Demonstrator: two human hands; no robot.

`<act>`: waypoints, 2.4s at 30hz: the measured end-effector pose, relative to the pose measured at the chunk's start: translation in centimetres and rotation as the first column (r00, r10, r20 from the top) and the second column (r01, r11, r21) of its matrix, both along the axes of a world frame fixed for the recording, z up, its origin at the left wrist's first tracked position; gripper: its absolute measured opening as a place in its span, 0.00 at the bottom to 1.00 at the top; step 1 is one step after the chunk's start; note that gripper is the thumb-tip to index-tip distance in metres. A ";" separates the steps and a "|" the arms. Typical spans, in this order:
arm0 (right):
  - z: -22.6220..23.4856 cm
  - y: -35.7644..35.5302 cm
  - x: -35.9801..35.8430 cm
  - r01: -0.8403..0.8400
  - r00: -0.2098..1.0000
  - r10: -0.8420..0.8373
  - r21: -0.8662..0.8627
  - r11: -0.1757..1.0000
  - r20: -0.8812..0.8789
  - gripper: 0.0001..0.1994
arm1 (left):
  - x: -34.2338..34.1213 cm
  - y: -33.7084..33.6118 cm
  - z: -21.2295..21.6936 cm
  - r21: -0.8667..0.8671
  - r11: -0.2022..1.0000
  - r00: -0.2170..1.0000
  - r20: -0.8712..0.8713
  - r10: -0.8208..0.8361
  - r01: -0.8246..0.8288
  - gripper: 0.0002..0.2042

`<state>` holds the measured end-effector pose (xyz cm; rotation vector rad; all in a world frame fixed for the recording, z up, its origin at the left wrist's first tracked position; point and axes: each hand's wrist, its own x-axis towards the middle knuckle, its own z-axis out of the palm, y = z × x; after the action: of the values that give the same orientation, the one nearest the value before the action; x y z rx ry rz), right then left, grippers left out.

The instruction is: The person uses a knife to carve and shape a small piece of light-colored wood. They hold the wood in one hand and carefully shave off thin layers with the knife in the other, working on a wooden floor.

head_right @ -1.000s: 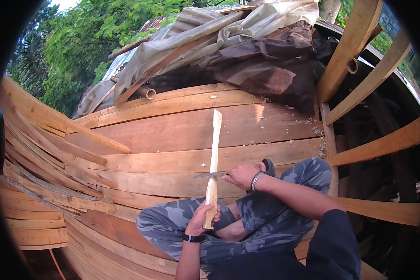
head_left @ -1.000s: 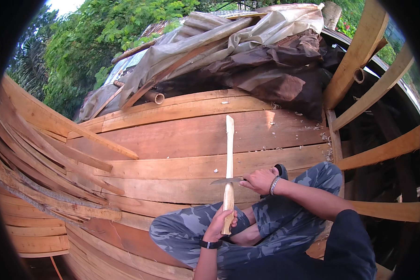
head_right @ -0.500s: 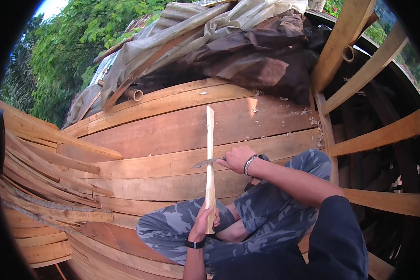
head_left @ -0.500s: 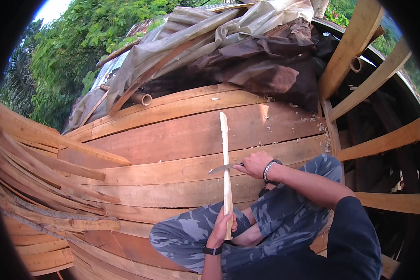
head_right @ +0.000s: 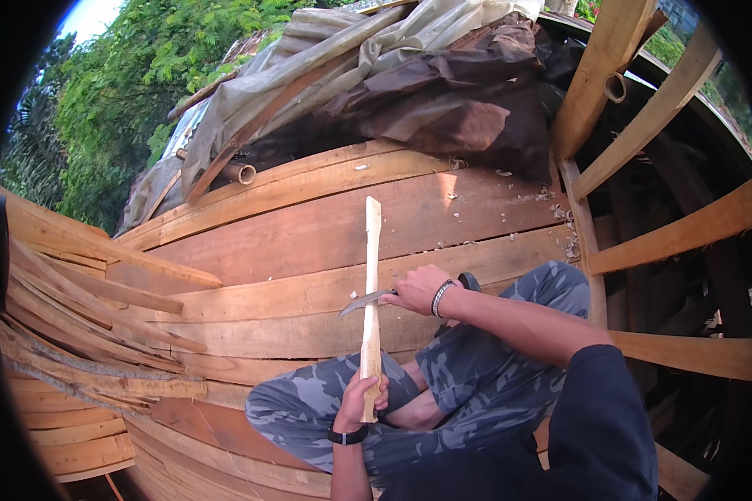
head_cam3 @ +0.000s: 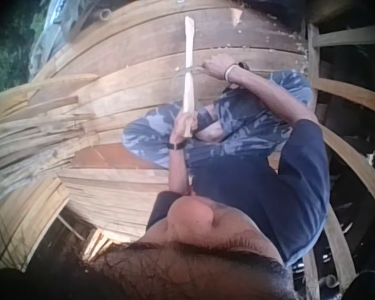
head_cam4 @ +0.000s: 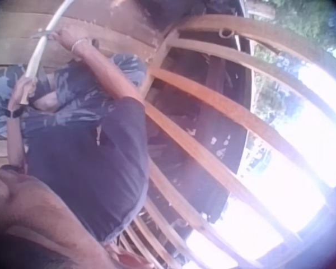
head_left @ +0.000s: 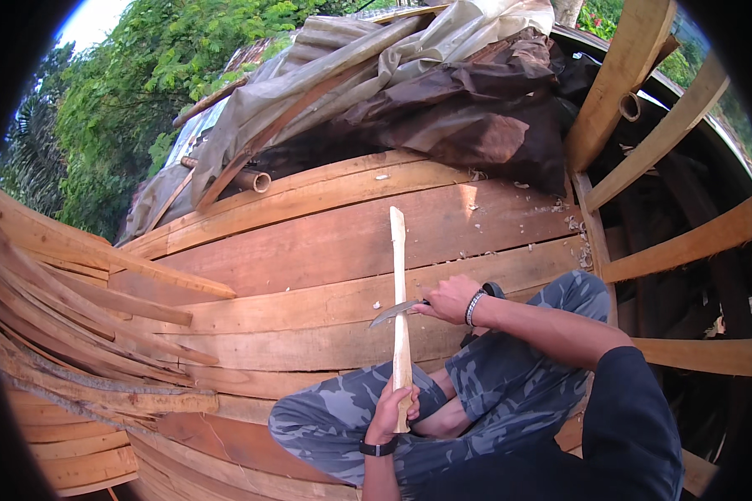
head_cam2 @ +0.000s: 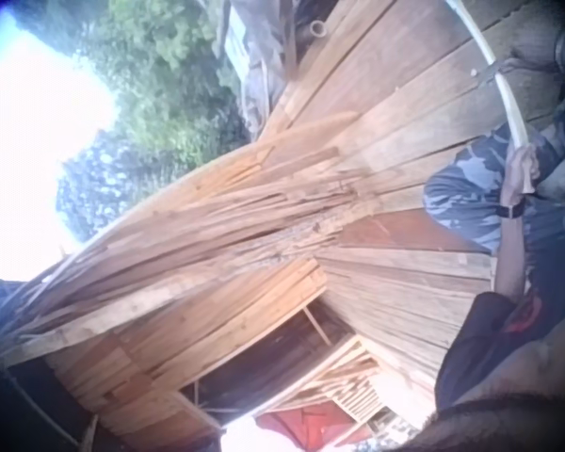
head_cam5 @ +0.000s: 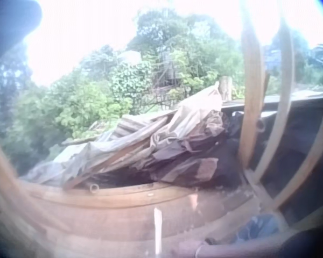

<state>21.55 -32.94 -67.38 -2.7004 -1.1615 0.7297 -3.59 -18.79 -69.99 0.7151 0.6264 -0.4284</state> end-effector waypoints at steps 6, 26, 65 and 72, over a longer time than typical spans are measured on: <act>-1.8 0.0 0.5 -0.021 0.998 0.019 0.037 0.999 0.053 0.31 | -0.1 0.1 0.7 -0.070 0.997 1.000 0.007 0.019 -0.018 0.28; -2.9 1.0 4.3 0.099 0.993 -0.102 0.051 0.994 0.067 0.30 | 0.0 0.3 0.9 -0.136 0.991 0.999 0.046 0.025 -0.019 0.27; -4.9 1.4 5.0 -0.037 0.994 0.028 0.086 0.996 0.101 0.31 | 0.0 0.4 0.5 -0.297 0.952 0.992 0.076 0.099 -0.072 0.29; -6.1 1.2 6.1 0.015 0.992 -0.029 0.112 0.994 0.120 0.31 | -0.3 0.5 0.5 -0.244 0.969 0.993 0.099 0.061 -0.035 0.30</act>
<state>27.67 -31.71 -73.50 -2.6923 -1.1585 0.4878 -3.94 -18.31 -69.53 0.4857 0.4801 -0.4105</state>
